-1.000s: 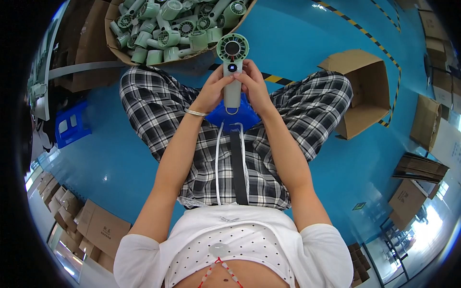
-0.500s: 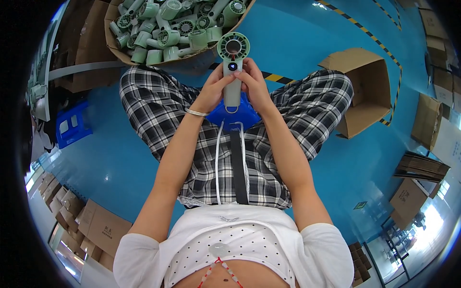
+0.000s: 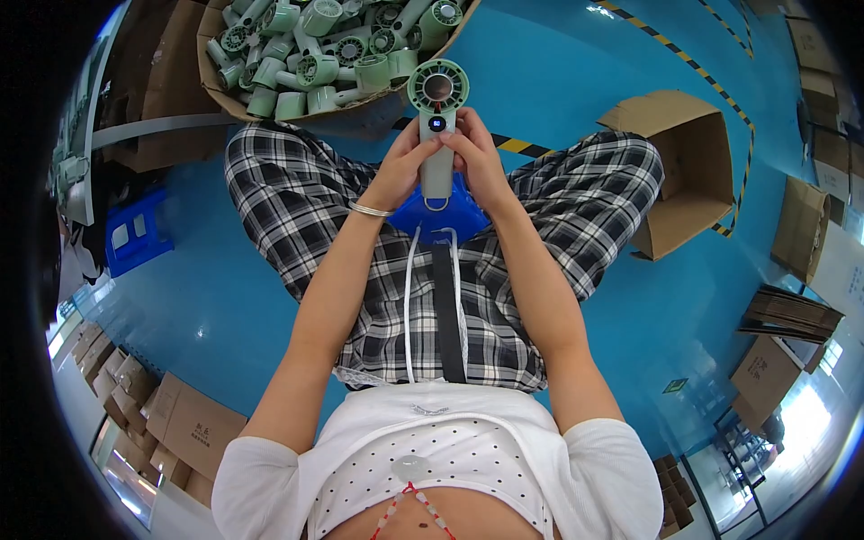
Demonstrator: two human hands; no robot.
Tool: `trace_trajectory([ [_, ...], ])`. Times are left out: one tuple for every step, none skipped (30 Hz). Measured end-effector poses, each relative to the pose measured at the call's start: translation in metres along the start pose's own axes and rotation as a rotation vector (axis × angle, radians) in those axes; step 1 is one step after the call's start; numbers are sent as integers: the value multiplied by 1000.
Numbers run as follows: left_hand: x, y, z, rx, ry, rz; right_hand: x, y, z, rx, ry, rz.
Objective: The person assembles portable fans by inserting internal fan components into the fan housings, tests them by turning them on, and places the completed fans onto a table by hand.
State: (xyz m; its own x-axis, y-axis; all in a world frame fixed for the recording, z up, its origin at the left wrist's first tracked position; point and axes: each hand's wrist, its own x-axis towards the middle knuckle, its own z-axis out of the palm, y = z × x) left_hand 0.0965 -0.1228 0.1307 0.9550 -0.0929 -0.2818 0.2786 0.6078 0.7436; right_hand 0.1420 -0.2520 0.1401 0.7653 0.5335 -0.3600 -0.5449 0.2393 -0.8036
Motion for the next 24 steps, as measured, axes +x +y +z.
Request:
trace_trajectory([
  [0, 0, 0, 0, 0, 0, 0, 0, 1, 2, 6, -1],
  [0, 0, 0, -1, -4, 0, 0, -1, 2, 2, 6, -1],
  [0, 1, 0, -3, -7, -1, 0, -1, 2, 4, 11, -2],
  [0, 1, 0, -3, -7, -1, -1, -2, 3, 6, 16, -2],
  [1, 1, 1, 3, 5, -6, 0, -1, 1, 6, 17, -2],
  [1, 1, 1, 9, 17, -11, 0, 0, -2, 7, 3, 0],
  [1, 1, 1, 9, 18, -11, 1, -1, -1, 9, -11, 2],
  [0, 2, 1, -44, 12, -33, 0, -2, 1, 9, -12, 3],
  [0, 3, 0, -98, 7, -55, -2, -2, 4, -9, 8, 7],
  [0, 3, 0, -98, 7, -54, -2, -3, 8, -27, 27, 11],
  [0, 4, 0, -115, -1, -44, -2, -2, 8, -27, 27, 10],
  [0, 4, 0, -133, -8, -35, -1, 0, 8, -21, 21, 4],
  [0, 4, -2, -132, -9, -34, -1, 1, 8, -16, 16, -3],
  [0, 5, -3, -159, -42, -27, 0, 3, 6, -16, 16, -3],
  [1, 5, -4, -186, -76, -20, 1, 6, 4, -62, 2, -2],
  [1, 4, -4, -185, -76, -20, 1, 6, 4, -108, -11, 0],
  [1, 3, -4, -180, -64, -17, 2, 7, 4, -108, -11, 0],
  [1, 3, -5, -175, -51, -14, 2, 8, 5, -79, 0, -6],
  [1, 3, -4, -175, -51, -14, 2, 8, 5, -50, 12, -13],
  [1, 3, -3, -170, -42, -21, 2, 7, 4, -50, 12, -13],
  [1, 3, -3, -166, -32, -28, 2, 7, 3, -79, 1, -4],
  [1, 3, -3, -165, -32, -27, 2, 6, 2, -109, -11, 4],
  [2, 3, -2, -162, -31, -29, 2, 6, 2, -108, -12, 4],
  [1, 4, -2, -160, -29, -31, 2, 6, 1, -118, -15, -5],
])
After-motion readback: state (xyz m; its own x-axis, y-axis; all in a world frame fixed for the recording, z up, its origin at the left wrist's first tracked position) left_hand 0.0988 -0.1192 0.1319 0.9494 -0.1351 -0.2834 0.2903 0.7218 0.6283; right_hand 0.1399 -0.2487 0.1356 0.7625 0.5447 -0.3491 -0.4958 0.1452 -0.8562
